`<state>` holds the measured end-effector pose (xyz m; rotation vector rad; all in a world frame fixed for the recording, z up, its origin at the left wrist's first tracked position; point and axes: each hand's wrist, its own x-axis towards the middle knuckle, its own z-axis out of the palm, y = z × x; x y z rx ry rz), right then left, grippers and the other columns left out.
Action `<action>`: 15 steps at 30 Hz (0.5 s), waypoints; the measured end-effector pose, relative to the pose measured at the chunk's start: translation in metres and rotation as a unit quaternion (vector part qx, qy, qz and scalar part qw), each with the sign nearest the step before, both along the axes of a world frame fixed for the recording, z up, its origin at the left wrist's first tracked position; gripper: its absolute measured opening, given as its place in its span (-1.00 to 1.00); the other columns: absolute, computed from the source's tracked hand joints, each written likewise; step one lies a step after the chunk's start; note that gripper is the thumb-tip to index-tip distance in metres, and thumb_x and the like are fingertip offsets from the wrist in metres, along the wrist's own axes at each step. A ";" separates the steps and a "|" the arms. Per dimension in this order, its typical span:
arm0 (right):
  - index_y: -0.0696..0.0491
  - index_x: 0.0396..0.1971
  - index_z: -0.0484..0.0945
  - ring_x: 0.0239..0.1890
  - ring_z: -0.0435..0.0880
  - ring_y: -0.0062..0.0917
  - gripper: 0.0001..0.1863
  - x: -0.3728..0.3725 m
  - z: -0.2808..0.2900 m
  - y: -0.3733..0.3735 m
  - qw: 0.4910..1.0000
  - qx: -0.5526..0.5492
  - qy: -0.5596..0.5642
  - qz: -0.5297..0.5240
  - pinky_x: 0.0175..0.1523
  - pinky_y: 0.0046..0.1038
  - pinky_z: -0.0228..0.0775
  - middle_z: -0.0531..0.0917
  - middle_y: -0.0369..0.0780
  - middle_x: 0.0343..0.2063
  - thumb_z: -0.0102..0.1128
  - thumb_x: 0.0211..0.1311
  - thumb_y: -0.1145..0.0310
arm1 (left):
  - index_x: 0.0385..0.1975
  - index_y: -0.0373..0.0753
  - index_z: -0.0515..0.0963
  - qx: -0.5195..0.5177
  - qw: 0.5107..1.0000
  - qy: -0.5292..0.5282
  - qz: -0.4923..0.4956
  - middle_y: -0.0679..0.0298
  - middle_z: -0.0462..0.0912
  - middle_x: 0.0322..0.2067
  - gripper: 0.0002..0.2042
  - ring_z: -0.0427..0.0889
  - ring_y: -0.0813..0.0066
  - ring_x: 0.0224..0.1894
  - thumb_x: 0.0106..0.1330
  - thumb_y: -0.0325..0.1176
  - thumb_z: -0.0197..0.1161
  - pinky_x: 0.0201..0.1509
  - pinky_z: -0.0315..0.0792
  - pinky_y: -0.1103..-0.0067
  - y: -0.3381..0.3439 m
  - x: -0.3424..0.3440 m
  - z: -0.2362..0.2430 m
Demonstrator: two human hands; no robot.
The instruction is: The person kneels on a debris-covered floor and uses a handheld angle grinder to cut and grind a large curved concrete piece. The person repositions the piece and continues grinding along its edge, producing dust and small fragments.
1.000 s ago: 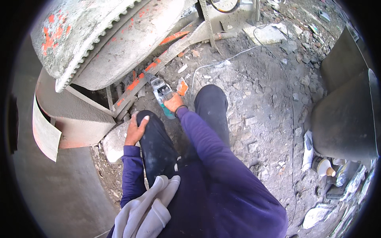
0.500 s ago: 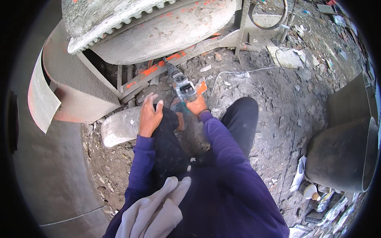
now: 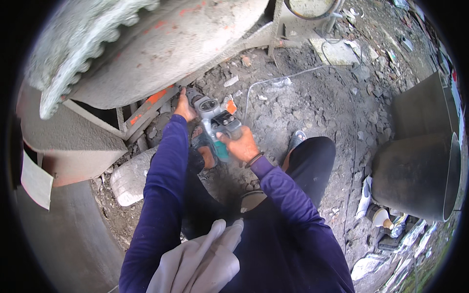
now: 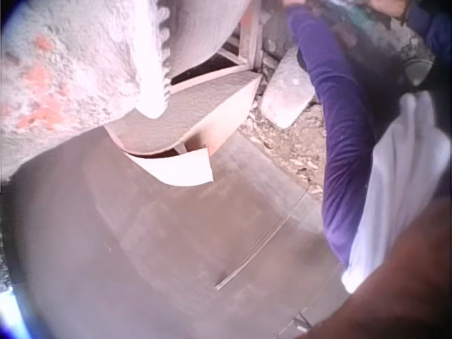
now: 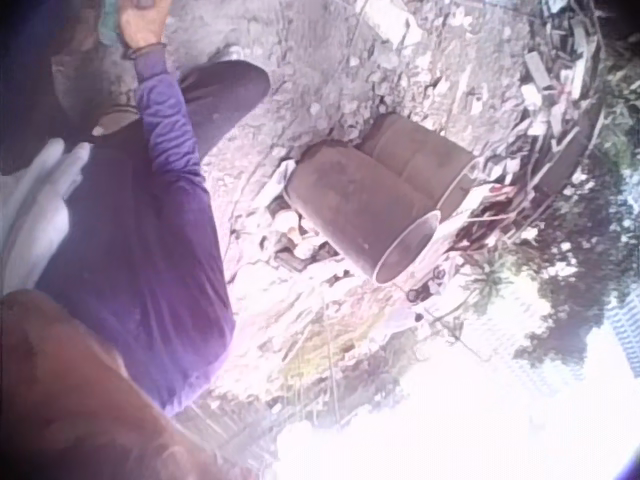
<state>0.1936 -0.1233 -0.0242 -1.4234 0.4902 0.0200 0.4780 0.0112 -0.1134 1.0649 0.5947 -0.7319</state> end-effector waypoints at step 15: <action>0.28 -0.08 0.68 -0.15 0.81 0.00 -0.55 -0.039 0.071 -0.103 0.953 -0.300 -0.050 0.004 -0.08 -0.19 0.65 0.75 0.17 -0.37 0.50 0.17 0.23 | -0.30 -0.10 0.60 -0.110 0.975 -0.061 -0.185 0.23 0.73 -0.39 -0.71 0.74 0.31 -0.38 0.35 -0.02 0.43 -0.13 0.69 0.34 -0.139 -0.037 0.048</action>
